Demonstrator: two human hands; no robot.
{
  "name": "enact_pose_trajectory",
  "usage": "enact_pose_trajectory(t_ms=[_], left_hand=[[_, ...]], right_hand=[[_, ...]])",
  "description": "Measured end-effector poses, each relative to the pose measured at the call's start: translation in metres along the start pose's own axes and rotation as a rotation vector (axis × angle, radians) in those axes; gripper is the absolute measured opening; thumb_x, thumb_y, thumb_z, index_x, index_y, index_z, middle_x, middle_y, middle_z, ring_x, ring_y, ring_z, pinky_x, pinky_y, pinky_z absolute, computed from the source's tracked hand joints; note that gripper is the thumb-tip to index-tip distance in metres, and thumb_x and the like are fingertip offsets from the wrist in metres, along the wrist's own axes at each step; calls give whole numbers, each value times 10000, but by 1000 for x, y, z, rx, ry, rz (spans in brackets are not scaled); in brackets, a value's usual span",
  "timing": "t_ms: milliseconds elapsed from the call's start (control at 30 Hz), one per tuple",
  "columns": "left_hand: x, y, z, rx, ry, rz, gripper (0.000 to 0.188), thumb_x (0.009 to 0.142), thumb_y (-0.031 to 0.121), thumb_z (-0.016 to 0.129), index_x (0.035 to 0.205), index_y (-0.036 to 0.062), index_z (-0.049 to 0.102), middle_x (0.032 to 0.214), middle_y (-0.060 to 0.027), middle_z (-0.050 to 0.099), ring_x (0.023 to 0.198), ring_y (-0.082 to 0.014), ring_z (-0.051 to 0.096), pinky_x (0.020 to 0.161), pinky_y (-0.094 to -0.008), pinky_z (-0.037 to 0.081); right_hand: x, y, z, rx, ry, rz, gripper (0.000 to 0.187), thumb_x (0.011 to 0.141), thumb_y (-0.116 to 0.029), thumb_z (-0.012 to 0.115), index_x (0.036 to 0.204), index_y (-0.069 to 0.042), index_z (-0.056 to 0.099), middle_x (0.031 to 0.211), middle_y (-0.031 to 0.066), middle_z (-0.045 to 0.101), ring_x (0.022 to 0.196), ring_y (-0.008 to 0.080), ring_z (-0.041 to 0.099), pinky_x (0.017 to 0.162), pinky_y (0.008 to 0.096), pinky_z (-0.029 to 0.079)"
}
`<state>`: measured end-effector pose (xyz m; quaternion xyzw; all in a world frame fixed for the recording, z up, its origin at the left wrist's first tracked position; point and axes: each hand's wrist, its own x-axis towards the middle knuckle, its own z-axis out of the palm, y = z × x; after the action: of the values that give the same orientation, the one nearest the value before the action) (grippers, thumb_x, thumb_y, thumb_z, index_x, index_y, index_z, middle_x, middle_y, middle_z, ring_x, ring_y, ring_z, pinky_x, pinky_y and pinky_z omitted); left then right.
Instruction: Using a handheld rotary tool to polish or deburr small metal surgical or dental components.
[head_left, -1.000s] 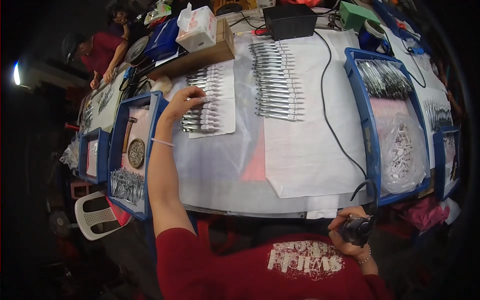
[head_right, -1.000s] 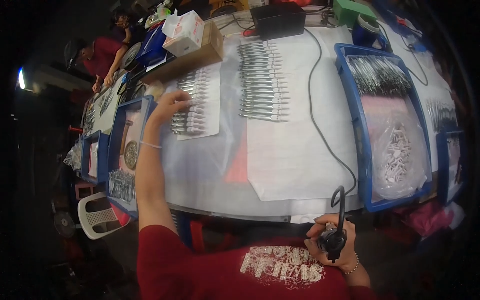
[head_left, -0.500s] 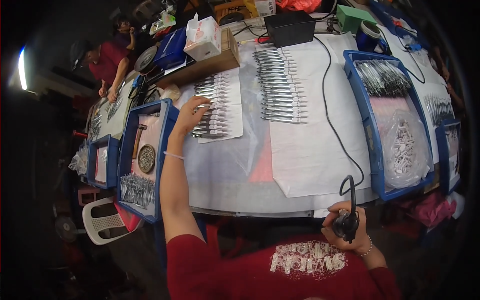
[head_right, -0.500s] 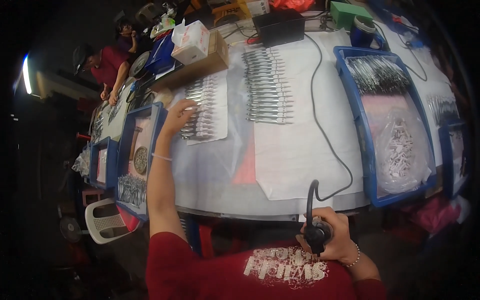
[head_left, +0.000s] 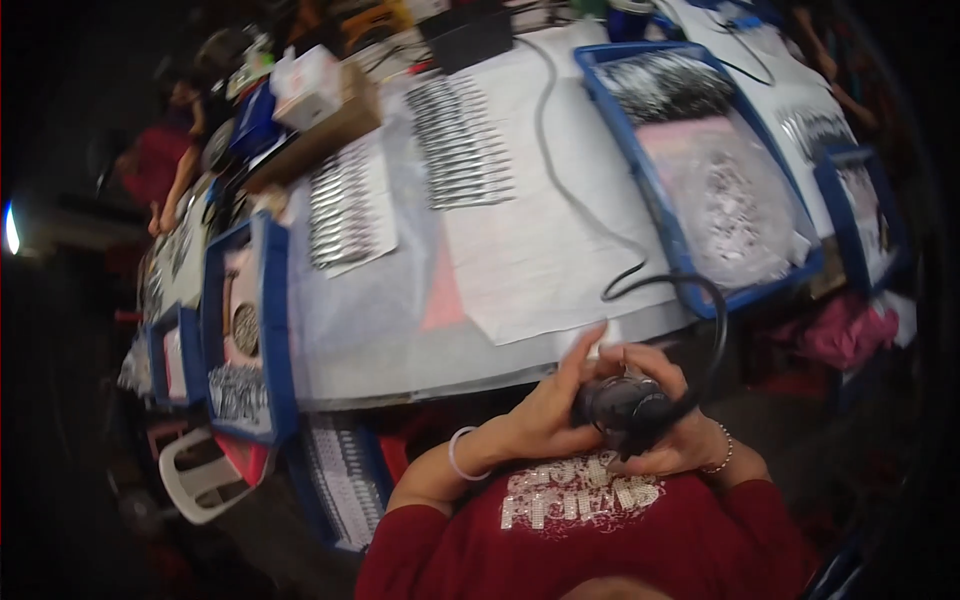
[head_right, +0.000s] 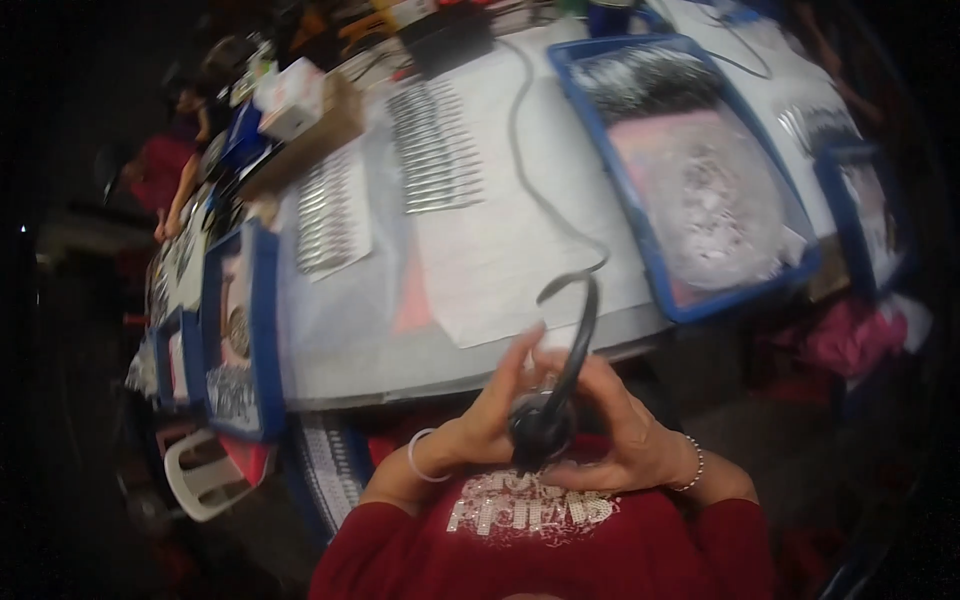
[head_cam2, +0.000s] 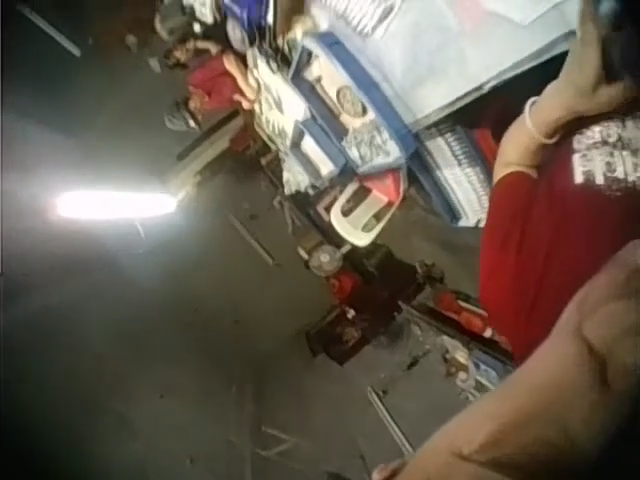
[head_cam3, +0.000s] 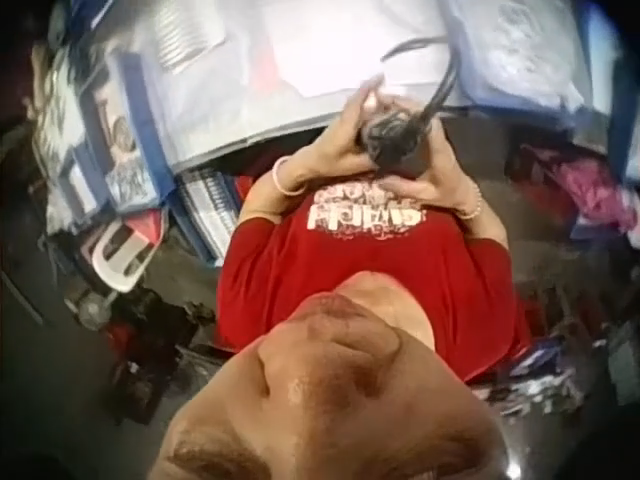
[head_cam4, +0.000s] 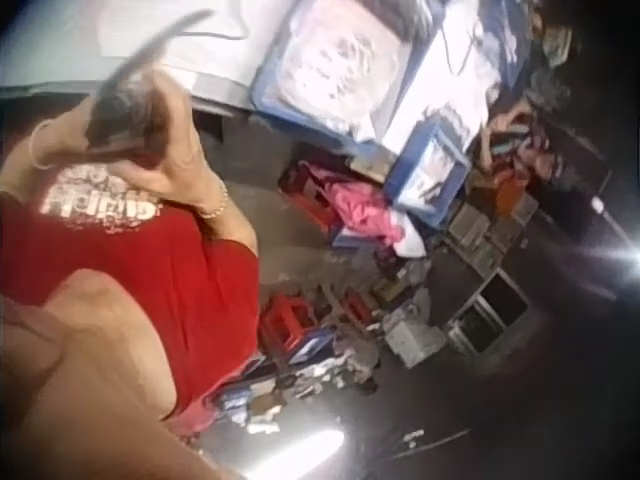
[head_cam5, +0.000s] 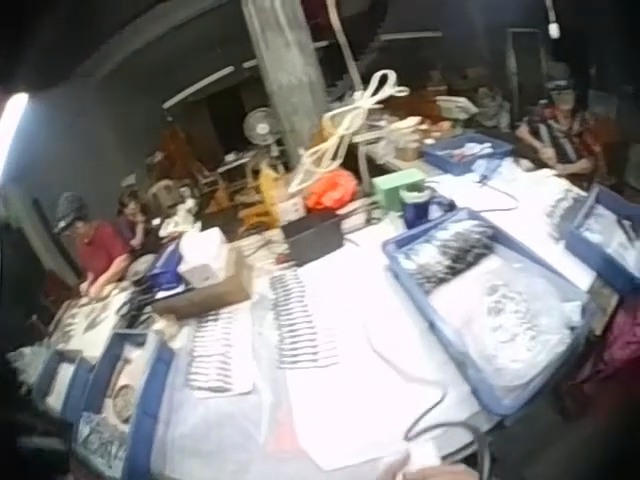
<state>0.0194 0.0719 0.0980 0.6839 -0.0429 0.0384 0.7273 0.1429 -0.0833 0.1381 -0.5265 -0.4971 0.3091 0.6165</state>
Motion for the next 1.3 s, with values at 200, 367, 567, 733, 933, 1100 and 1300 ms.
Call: enact_pose_trajectory(t_ms=[200,367,567,733,933,1100,1300], left_hand=[[13,6,7,226,-270,-152,823,718,99,666,1431,3,265,1117,-218,595,963,-379,612,852,-386,483],[24,9,-8,140,-50,-272,711,717,18,749,1330,-7,390,977,-97,624,861,-150,623,758,-284,503],[36,30,-18,-118,275,-340,509,667,25,765,1114,-19,526,864,-65,642,750,-133,629,715,-273,509],[24,27,-26,-220,376,-246,703,662,-55,718,1285,10,400,898,-146,598,838,-218,603,768,-340,491],[36,17,-29,-22,249,-48,664,705,-18,701,1313,7,436,786,-36,521,777,-209,546,677,-347,489],[44,19,-25,0,275,-15,626,725,8,712,1288,1,439,742,-61,535,685,-209,558,597,-319,491],[36,15,-20,4,322,14,616,708,-66,647,1279,-37,417,721,-57,503,654,-209,537,585,-325,475]], right_hand=[[-113,44,-87,-177,-8,712,196,787,-125,671,901,26,619,873,110,674,801,160,648,738,278,510],[-246,306,-122,-903,364,119,221,870,-200,565,939,-3,636,846,164,667,744,334,636,719,407,507],[-87,300,-95,-843,297,164,224,874,-198,555,950,-3,636,868,175,663,766,337,634,737,412,503],[-221,291,-106,-826,241,245,228,878,-195,544,961,-3,637,890,187,658,789,341,632,755,417,499],[-246,281,-115,-883,205,434,234,883,-191,532,975,-4,638,916,201,653,816,345,629,777,423,494],[-215,271,-105,-913,159,545,239,888,-189,522,986,-4,639,938,213,648,839,349,627,794,428,490],[-207,262,-121,-905,68,620,247,893,-185,510,999,-4,639,965,227,643,866,353,625,816,435,485]])
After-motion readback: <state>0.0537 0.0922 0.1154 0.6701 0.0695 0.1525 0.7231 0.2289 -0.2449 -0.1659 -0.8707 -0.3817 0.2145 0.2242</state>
